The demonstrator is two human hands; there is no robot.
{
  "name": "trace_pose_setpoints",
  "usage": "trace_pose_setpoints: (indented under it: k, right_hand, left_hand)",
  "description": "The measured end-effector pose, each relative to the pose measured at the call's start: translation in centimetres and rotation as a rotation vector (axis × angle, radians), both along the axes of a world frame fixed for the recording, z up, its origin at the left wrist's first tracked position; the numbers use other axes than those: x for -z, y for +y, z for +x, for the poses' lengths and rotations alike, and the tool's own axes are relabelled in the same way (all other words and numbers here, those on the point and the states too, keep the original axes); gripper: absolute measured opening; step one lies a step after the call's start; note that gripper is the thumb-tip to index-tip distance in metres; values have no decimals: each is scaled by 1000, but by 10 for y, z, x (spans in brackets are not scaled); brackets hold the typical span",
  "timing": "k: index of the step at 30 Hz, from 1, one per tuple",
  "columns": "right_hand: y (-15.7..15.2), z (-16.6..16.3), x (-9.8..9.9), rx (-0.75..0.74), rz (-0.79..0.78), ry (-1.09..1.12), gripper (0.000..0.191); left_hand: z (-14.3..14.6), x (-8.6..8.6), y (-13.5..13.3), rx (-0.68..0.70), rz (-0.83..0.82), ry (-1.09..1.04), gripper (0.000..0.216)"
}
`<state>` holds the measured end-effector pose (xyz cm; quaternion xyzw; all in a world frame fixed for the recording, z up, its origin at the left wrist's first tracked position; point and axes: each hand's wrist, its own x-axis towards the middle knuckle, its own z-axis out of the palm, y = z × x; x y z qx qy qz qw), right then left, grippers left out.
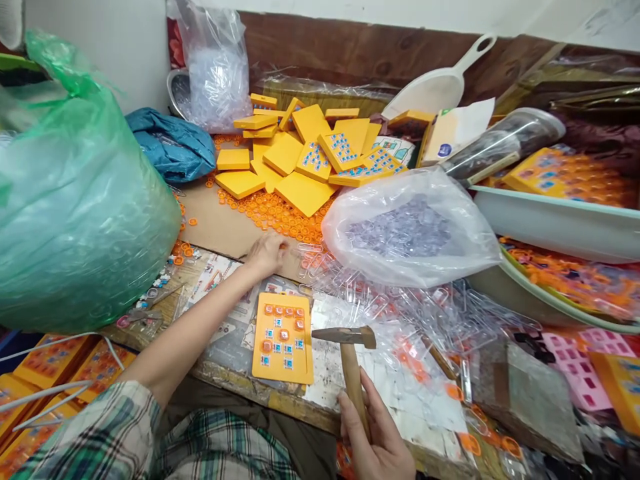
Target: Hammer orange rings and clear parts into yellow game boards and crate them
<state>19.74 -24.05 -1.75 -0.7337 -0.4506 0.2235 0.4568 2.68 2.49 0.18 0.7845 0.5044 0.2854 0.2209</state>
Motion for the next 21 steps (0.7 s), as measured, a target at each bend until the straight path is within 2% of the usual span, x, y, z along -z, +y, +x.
trace_pose_setpoints:
  k: [3, 6, 9, 11, 15, 19, 21]
  right_hand:
    - [0, 3, 0, -89, -16, -52, 39]
    - [1, 3, -7, -242, 108, -172, 38]
    - [2, -1, -21, -342, 203, -257, 47]
    - [1, -4, -29, -374, 222, -307, 55]
    - [-3, -7, -36, -451, 222, -472, 64]
    - [-6, -7, -30, -507, 137, -660, 58]
    - [-5, -6, -27, -484, 127, -626, 51]
  left_hand:
    - [-18, -11, -56, 40, -27, -45, 17]
    - [-34, -19, -121, 160, -86, -173, 28]
    - [-39, -17, -160, 199, -125, -137, 30]
    - [-38, -12, -167, 184, -116, -116, 28]
    - [-35, -2, -163, 138, -113, -126, 31]
    - [-35, 0, -167, 110, -129, -140, 33]
    - [-38, -3, -168, 107, -133, -163, 37]
